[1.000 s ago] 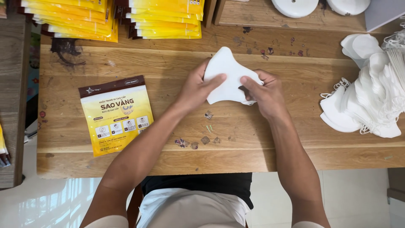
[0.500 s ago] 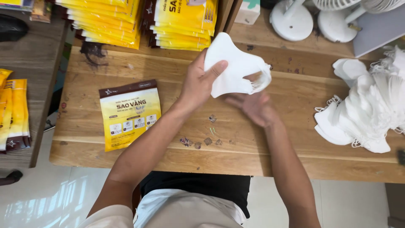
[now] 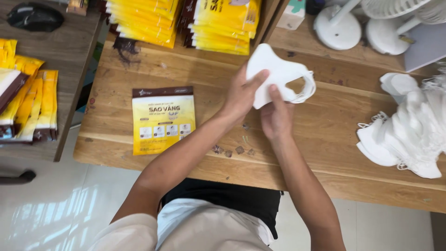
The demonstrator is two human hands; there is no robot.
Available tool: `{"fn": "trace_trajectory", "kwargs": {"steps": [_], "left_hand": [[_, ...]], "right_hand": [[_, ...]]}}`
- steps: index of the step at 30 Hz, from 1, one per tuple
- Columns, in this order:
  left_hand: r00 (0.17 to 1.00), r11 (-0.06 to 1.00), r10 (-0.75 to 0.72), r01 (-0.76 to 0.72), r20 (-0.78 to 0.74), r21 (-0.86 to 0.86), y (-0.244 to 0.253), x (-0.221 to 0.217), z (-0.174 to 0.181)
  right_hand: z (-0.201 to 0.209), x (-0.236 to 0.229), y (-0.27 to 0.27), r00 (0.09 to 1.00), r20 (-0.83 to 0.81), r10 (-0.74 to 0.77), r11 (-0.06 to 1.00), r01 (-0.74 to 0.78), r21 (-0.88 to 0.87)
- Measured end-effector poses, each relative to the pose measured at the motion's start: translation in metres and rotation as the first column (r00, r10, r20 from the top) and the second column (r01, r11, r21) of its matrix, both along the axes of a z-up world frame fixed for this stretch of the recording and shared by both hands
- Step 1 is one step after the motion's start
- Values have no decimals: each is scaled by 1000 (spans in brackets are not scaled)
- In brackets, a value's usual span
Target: The person repeatedly picks white face masks from a pile, folds them, and places them into yellow packaging pouches. The person then seals the pouches and stacks them on the table.
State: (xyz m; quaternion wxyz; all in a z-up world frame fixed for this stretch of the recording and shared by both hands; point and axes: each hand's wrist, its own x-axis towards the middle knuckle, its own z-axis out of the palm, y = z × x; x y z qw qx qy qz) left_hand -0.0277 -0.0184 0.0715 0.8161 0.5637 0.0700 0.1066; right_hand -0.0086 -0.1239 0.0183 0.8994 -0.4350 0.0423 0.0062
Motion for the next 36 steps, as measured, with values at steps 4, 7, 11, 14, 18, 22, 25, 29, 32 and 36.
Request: {"fn": "trace_trajectory", "kwargs": {"steps": [4, 7, 11, 14, 18, 22, 25, 29, 32, 36], "left_hand": [[1000, 1000, 25, -25, -8, -6, -4, 1, -20], [1000, 999, -29, 29, 10, 26, 13, -26, -1], [989, 813, -78, -12, 129, 582, 73, -74, 10], [999, 440, -44, 7, 13, 898, 123, -106, -12], [966, -11, 213, 154, -148, 988, 186, -119, -33], [990, -60, 118, 89, -81, 994, 223, -93, -60], [939, -41, 158, 315, -305, 948, 219, -74, -51], [825, 84, 228, 513, -518, 854, 202, -73, -16], [820, 189, 170, 517, -546, 835, 211, -75, -1], [884, 387, 215, 313, -415, 867, 212, -80, 55]], "right_hand": [[-21, 10, -16, 1000, 11, 18, 999, -18, -36], [-27, 18, -30, 997, 70, 19, 994, -11, -107], [-43, 22, -34, 998, 2, 69, 965, -66, -252], [-35, 14, -23, 993, -25, 113, 939, -115, -325], [-21, 6, -13, 993, -23, 114, 925, -114, -363], [-35, 13, -21, 990, -26, 142, 911, -141, -388], [-33, 14, -23, 988, -36, 149, 907, -151, -393], [-31, 12, -22, 988, -39, 149, 919, -153, -362], [-32, 14, -24, 988, -49, 146, 928, -154, -339], [-29, 20, -27, 974, -188, 127, 968, -163, -190]]}}
